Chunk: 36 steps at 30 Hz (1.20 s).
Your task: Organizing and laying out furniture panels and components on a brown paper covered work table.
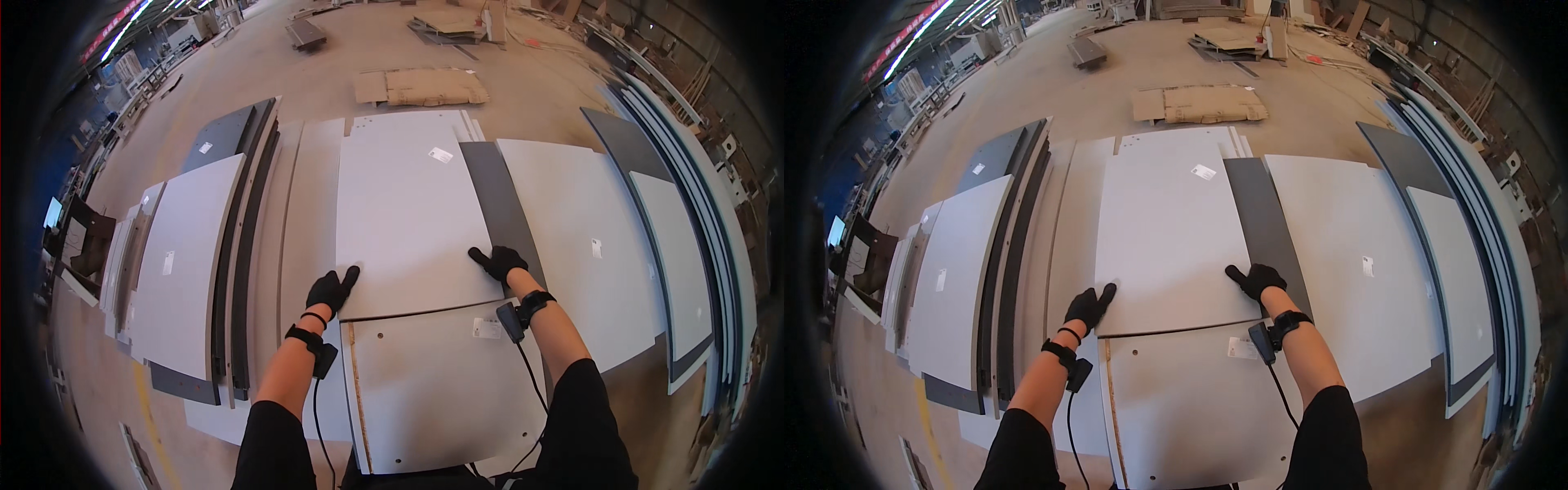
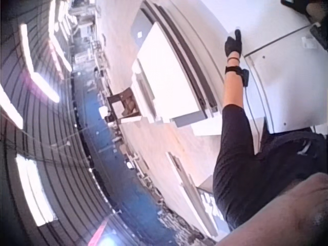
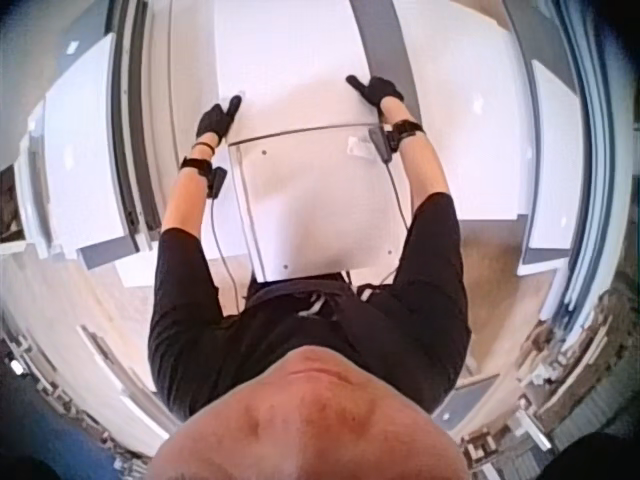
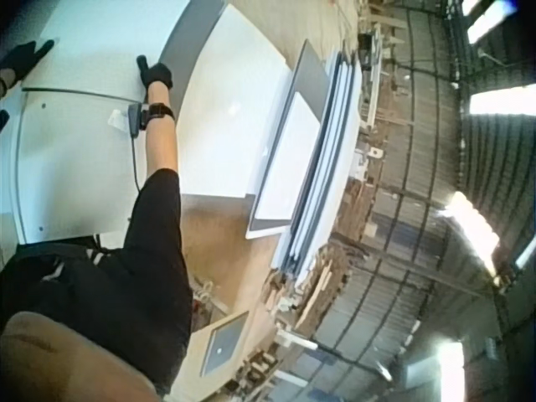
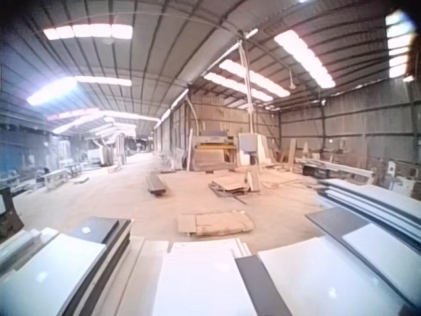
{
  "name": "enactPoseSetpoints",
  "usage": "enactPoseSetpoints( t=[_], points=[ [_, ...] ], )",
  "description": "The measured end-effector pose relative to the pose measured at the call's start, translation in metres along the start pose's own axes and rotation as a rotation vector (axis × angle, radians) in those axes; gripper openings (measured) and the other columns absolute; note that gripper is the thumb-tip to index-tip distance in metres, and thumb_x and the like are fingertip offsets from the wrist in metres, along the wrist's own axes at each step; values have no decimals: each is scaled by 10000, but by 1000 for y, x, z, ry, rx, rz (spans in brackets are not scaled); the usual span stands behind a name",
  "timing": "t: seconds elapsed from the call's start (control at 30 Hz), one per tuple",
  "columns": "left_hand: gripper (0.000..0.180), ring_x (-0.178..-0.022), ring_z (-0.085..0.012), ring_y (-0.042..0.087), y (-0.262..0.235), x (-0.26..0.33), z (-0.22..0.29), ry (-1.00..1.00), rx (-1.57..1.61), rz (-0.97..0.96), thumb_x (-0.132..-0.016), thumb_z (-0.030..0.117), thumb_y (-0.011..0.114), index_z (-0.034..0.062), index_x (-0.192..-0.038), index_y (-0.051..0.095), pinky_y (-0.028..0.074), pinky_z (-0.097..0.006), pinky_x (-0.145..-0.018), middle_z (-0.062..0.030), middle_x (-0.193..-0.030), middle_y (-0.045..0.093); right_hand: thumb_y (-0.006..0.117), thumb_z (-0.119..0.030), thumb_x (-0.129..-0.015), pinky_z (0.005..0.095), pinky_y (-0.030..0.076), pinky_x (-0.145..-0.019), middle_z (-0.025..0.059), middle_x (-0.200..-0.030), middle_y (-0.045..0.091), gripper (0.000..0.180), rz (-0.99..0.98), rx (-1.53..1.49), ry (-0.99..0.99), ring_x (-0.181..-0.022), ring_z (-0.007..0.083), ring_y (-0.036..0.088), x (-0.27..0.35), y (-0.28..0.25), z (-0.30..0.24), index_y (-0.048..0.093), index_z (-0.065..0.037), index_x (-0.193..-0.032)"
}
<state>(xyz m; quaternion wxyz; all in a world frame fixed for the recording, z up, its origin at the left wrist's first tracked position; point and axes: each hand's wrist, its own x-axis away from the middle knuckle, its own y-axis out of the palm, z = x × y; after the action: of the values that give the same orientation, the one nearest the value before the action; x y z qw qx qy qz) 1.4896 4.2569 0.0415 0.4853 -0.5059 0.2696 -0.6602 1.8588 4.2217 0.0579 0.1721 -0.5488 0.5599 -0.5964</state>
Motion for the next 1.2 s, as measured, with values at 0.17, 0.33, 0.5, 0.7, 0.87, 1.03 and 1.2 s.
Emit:
enactPoseSetpoints(
  t=[0.17, 0.33, 0.5, 0.7, 0.87, 1.03, 1.2],
  points=[
    [860, -985, -349, 564, 5, -9, -18, -37, 190, 31, -717, 736, 430, -56, -1017, 580, 418, -395, -881, -237, -994, 607, 422, -772, -674, 398, 432, -888, 215, -1137, 563, 902, 97, -136, 15, -1053, 330, 549, -3, 17, -3, 552, -11, -1142],
    [629, -876, -225, 591, -5, -6, -20, 110, 749, 59, -686, 521, 684, -31, -978, 604, 453, -336, -788, -158, -944, 631, 697, -439, -718, 330, 472, -759, 119, -927, 644, 548, 109, -814, -244, -835, 196, 606, -1, 28, 6, 615, 6, -1028],
    [521, -774, -194, 601, -68, 46, -24, 176, 779, 99, -752, 440, 662, -23, -984, 602, 465, -326, -713, -133, -883, 641, 701, -330, -759, 310, 472, -721, 68, -872, 647, 404, 60, -1047, -285, -765, 164, 596, 23, 43, -2, 637, 5, -975],
    [490, -773, -200, 600, -146, 143, -74, 211, 637, 257, -775, 421, 646, -32, -958, 601, 467, -320, -716, -138, -855, 636, 664, -254, -800, 298, 459, -774, 99, -1068, 574, 471, 205, -1124, -489, -893, 159, 560, 108, 66, -57, 518, 32, -1144],
    [570, -726, -229, 603, -189, 214, -177, 95, 690, 287, -748, 508, 634, -35, -923, 610, 468, -330, -686, -151, -824, 629, 645, -200, -802, 285, 460, -743, 78, -963, 596, 403, 5, -1271, -583, -816, 158, 569, 218, 49, -159, 532, 33, -1111],
    [590, -743, -195, 604, -216, 266, -286, 14, 751, 312, -740, 519, 638, -33, -946, 608, 475, -315, -693, -128, -837, 634, 654, -178, -789, 283, 463, -731, 77, -947, 601, 392, -45, -1207, -636, -799, 156, 573, 284, 81, -247, 541, 37, -1096],
    [607, -785, -209, 598, -232, 286, -406, 72, 717, 310, -741, 530, 632, -35, -959, 606, 469, -317, -721, -135, -872, 635, 660, -178, -787, 277, 466, -728, 77, -946, 606, 389, -49, -1191, -617, -797, 153, 577, 348, 140, -326, 545, 35, -1092]
  ],
)
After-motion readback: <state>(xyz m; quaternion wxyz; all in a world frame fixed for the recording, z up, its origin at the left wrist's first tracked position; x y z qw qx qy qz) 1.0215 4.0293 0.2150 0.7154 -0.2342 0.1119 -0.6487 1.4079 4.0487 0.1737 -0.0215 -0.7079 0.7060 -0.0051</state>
